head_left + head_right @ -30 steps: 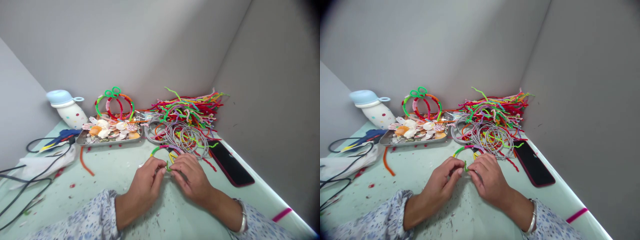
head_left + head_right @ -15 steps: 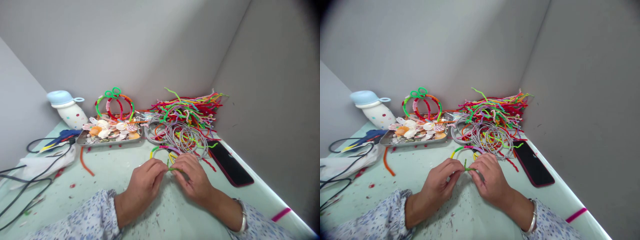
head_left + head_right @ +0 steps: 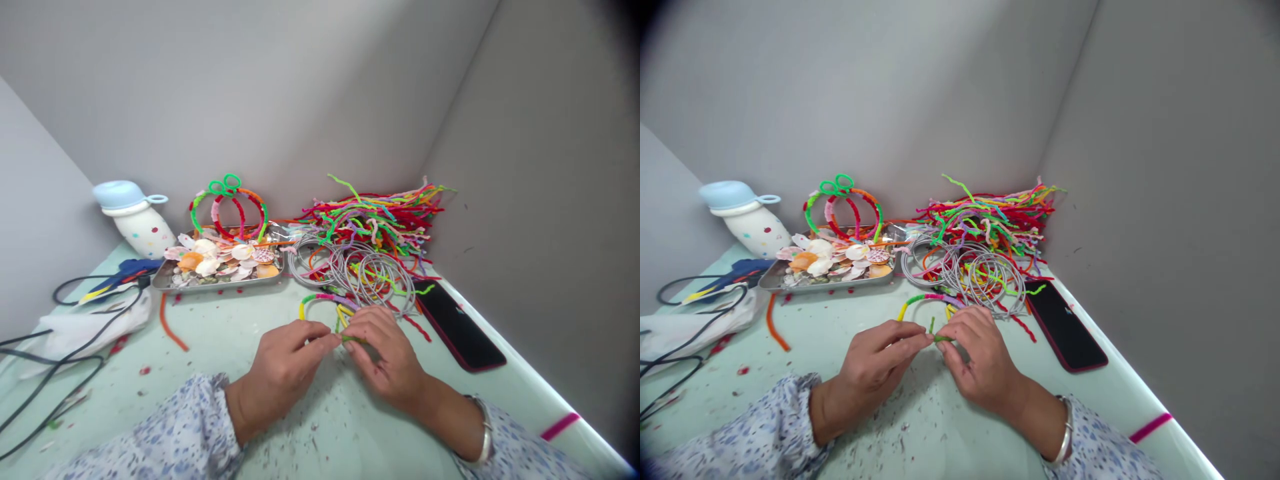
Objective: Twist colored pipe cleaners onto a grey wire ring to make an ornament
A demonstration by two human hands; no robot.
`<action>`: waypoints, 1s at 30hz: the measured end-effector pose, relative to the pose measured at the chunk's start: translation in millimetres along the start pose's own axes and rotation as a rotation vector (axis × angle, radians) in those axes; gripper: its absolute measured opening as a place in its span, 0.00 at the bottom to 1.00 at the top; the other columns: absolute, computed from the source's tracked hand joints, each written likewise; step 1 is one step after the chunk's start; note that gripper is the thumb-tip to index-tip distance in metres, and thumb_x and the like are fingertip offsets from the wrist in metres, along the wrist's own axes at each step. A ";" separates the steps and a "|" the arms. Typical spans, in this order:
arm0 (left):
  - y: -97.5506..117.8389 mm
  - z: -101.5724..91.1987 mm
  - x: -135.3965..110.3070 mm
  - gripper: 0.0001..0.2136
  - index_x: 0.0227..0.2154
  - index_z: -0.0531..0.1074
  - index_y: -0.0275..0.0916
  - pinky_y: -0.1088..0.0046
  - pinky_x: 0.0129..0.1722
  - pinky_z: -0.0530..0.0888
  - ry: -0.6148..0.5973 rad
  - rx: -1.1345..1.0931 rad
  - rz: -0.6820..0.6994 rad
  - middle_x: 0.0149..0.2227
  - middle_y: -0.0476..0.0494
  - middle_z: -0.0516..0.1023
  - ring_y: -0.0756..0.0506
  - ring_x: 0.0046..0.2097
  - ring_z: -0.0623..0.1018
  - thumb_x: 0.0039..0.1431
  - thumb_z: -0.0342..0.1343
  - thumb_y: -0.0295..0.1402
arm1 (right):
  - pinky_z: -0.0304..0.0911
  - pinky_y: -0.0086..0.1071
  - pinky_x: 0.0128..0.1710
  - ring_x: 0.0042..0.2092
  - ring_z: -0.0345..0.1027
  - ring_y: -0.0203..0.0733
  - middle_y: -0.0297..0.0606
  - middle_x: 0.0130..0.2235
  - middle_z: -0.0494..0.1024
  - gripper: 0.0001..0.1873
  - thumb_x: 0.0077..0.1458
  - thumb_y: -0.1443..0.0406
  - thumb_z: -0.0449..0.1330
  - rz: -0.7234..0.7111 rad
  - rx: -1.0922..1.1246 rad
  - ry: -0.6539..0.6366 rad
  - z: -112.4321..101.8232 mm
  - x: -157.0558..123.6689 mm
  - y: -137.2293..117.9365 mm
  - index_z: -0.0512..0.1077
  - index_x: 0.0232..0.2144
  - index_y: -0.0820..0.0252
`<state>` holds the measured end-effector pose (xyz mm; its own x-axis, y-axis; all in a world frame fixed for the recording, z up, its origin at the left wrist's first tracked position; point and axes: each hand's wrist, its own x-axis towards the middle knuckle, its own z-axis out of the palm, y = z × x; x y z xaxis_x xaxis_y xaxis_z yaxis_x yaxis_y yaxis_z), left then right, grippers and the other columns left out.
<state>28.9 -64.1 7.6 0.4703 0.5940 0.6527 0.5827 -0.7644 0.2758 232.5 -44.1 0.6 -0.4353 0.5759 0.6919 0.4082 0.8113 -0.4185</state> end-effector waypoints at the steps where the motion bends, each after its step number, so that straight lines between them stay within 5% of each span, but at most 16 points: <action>1: -0.9 0.8 -0.2 0.14 0.44 0.72 0.40 0.75 0.36 0.74 0.014 -0.001 0.011 0.38 0.43 0.79 0.49 0.37 0.77 0.59 0.52 0.19 | 0.60 0.42 0.42 0.39 0.66 0.44 0.38 0.33 0.73 0.07 0.56 0.71 0.55 -0.005 0.003 0.001 0.2 -0.2 0.3 0.70 0.37 0.59; 13: 2.9 1.1 2.4 0.11 0.42 0.73 0.37 0.74 0.36 0.75 0.057 -0.034 0.011 0.37 0.42 0.78 0.48 0.37 0.77 0.59 0.53 0.20 | 0.59 0.42 0.41 0.39 0.66 0.43 0.38 0.33 0.73 0.07 0.55 0.73 0.57 -0.051 0.011 0.026 2.0 -0.7 2.2 0.70 0.37 0.60; 30: 6.3 10.3 1.0 0.07 0.38 0.70 0.38 0.73 0.37 0.73 -0.064 -0.124 -0.236 0.35 0.45 0.74 0.49 0.36 0.75 0.65 0.47 0.26 | 0.60 0.43 0.46 0.41 0.66 0.43 0.38 0.34 0.74 0.07 0.57 0.71 0.55 -0.127 -0.133 -0.006 3.3 -3.6 5.8 0.70 0.37 0.60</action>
<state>39.8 -65.8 2.8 0.3740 0.7712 0.5150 0.5977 -0.6251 0.5020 233.7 -41.1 -6.3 -0.4944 0.4706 0.7308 0.4520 0.8574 -0.2463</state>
